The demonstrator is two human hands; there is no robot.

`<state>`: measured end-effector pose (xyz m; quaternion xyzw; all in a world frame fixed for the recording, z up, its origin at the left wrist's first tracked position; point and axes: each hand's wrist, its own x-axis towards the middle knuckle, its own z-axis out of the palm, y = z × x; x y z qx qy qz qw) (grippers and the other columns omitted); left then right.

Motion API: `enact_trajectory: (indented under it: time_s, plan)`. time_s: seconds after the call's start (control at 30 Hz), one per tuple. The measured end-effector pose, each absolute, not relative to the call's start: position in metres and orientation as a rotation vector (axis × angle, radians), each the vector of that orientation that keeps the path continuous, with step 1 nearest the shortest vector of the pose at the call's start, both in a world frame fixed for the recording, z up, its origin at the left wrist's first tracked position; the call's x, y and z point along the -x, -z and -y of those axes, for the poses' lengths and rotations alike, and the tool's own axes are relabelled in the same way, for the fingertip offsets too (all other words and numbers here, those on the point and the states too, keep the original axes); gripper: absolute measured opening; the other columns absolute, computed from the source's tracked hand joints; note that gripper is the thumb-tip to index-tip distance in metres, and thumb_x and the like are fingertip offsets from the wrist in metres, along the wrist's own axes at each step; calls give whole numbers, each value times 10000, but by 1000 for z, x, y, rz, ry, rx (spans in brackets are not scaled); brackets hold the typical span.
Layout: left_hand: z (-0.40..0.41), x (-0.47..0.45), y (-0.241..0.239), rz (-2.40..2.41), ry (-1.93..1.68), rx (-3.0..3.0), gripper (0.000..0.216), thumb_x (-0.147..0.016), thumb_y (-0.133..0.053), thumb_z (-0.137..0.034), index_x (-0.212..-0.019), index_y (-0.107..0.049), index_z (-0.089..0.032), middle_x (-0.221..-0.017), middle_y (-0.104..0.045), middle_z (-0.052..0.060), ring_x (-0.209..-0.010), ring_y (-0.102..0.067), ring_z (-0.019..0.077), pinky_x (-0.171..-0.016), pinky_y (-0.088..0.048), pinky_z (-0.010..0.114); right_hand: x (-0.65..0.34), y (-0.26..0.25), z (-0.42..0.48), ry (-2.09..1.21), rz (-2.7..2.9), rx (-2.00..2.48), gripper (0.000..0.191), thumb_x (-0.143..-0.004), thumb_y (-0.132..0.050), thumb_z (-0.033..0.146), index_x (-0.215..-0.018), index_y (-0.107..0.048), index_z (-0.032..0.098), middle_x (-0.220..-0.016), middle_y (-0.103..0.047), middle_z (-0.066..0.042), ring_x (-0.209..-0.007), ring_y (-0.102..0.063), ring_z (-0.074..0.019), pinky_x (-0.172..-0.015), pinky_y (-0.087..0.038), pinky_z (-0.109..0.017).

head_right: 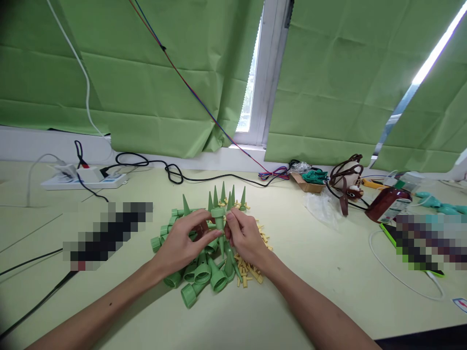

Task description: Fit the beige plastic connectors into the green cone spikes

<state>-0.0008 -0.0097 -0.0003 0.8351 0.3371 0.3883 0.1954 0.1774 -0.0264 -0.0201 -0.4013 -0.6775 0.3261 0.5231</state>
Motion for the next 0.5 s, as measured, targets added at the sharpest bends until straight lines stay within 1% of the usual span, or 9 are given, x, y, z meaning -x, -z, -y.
enact_trajectory:
  time_s: [0.1,0.17,0.27,0.33,0.5]
  plan:
    - [9,1,3,-904,-1133,-2376,177,-894,-618,-351,-910,-575,-180,-806,-541,0,-674,-497,128,-637,-418,260,-178,19,27,-787,1633,962,436,-1008,-333,476,-677,-435,211,-565,-504,29,-445,-486,-108,-469,-396,-244]
    - [9,1,4,-860,-1165,-2388,146,-891,-627,-309,-938,-579,-179,-826,-548,6,-672,-493,124,-630,-418,252,-178,19,27,-784,1642,966,464,-1015,-320,463,-651,-450,205,-542,-504,24,-449,-481,-111,-487,-402,-252]
    - [10,1,6,-791,-1179,-2386,157,-913,-585,-215,-1068,-577,-191,-926,-570,28,-669,-490,109,-604,-419,229,-177,19,28,-773,1650,976,516,-1020,-308,455,-592,-442,200,-494,-487,22,-443,-464,-111,-505,-400,-259]
    - [10,1,6,-773,-1182,-2387,185,-929,-542,-174,-1110,-573,-201,-968,-573,38,-662,-488,100,-587,-417,217,-177,19,28,-767,1648,983,527,-1019,-311,459,-575,-429,200,-486,-479,23,-439,-456,-109,-503,-395,-259]
    - [10,-1,6,-841,-1197,-2413,191,-941,-498,-178,-1120,-561,-207,-942,-571,31,-657,-494,104,-605,-427,228,-176,19,28,-742,1639,976,494,-1018,-321,460,-615,-443,202,-531,-477,22,-461,-467,-109,-500,-397,-253]
